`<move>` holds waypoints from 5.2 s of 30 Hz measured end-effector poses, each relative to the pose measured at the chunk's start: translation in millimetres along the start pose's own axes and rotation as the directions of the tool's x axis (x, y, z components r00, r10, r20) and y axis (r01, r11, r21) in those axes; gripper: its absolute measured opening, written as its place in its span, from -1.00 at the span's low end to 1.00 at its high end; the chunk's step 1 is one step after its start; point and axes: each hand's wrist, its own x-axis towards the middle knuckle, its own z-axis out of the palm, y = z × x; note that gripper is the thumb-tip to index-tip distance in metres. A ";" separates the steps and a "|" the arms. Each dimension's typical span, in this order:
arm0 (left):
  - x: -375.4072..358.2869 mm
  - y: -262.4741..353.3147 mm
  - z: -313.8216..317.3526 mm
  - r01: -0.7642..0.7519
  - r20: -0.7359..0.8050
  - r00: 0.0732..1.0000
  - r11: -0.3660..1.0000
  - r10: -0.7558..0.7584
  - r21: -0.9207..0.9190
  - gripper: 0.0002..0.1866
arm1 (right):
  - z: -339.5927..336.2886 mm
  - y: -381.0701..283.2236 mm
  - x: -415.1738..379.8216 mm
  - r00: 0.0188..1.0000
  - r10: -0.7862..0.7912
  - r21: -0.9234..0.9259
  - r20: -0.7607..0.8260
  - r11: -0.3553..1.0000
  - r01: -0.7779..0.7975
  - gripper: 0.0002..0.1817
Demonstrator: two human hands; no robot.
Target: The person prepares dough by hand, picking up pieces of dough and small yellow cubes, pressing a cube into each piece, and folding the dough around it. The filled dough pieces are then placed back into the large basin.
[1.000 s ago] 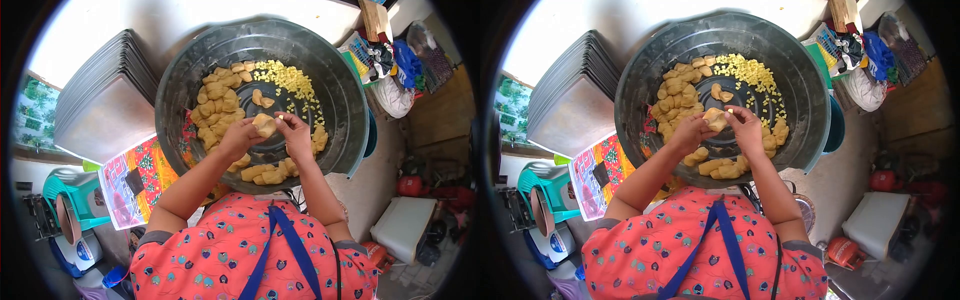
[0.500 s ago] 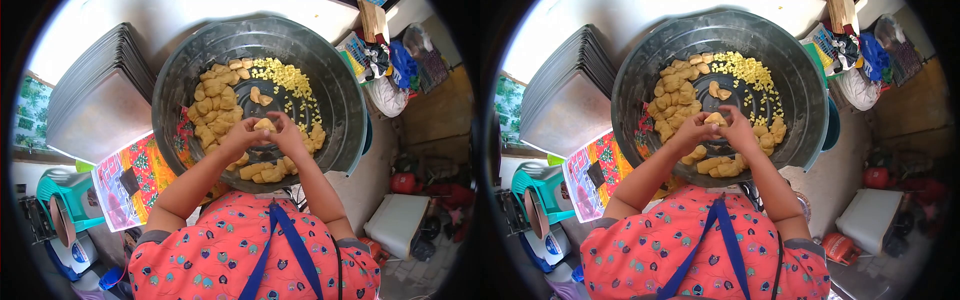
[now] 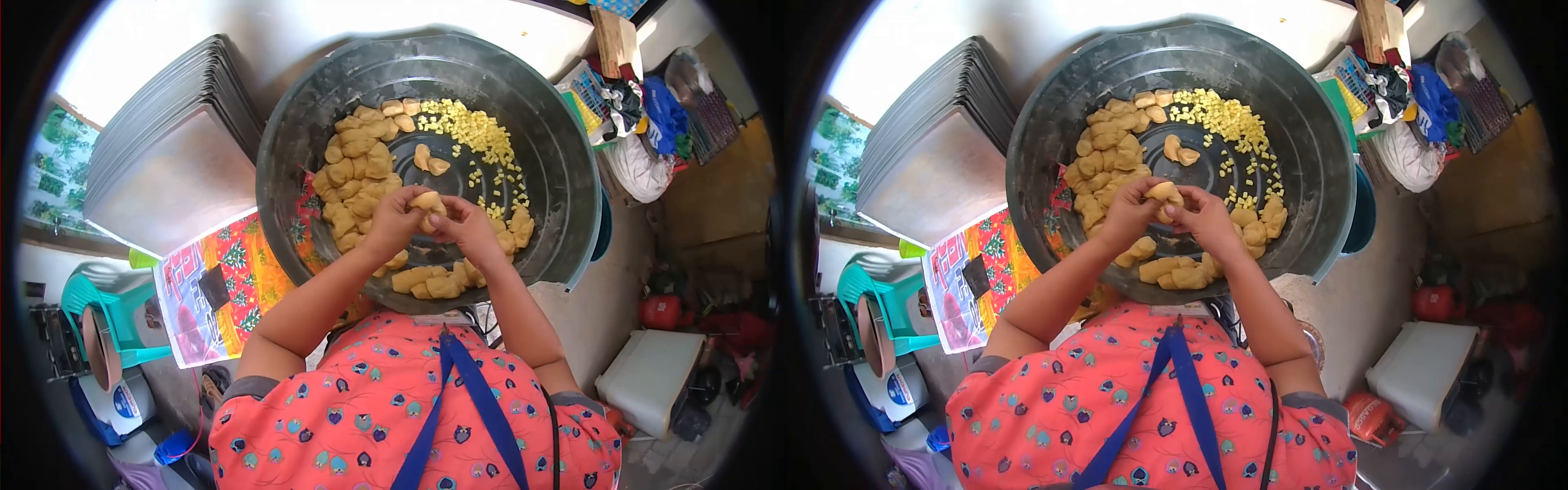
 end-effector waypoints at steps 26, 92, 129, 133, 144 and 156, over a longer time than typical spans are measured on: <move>-0.5 5.3 -2.9 0.138 0.127 0.983 0.989 -0.130 -0.053 -0.65 | -6.5 -7.8 -9.3 0.995 -0.086 0.309 -0.054 0.946 0.098 -0.66; 14.5 -35.4 -45.7 0.306 -0.152 0.931 0.937 -0.331 -0.169 -0.74 | -107.6 34.3 124.0 0.920 -0.265 -0.952 -0.290 0.176 -0.249 -0.71; 12.6 -62.6 -45.4 0.114 -0.050 0.993 0.907 -0.102 0.405 -0.74 | -33.2 -44.0 2.6 0.761 -0.644 -0.874 -0.077 0.411 0.260 -0.76; -5.8 -46.9 -29.2 -0.118 0.169 0.969 0.265 -0.181 0.957 -0.66 | -51.6 5.8 -43.6 0.831 -0.553 -0.893 -0.055 0.399 0.206 -0.78; -9.2 -66.4 -29.9 -0.122 0.174 0.879 0.143 -0.445 0.982 -0.51 | -56.1 32.4 -57.7 0.847 -0.482 -0.808 -0.223 0.578 0.117 -0.81; 12.9 -26.8 -44.6 0.300 0.159 0.954 0.793 -0.254 -0.530 -0.60 | -57.7 38.2 -57.0 0.853 -0.488 -0.853 -0.185 0.511 0.107 -0.80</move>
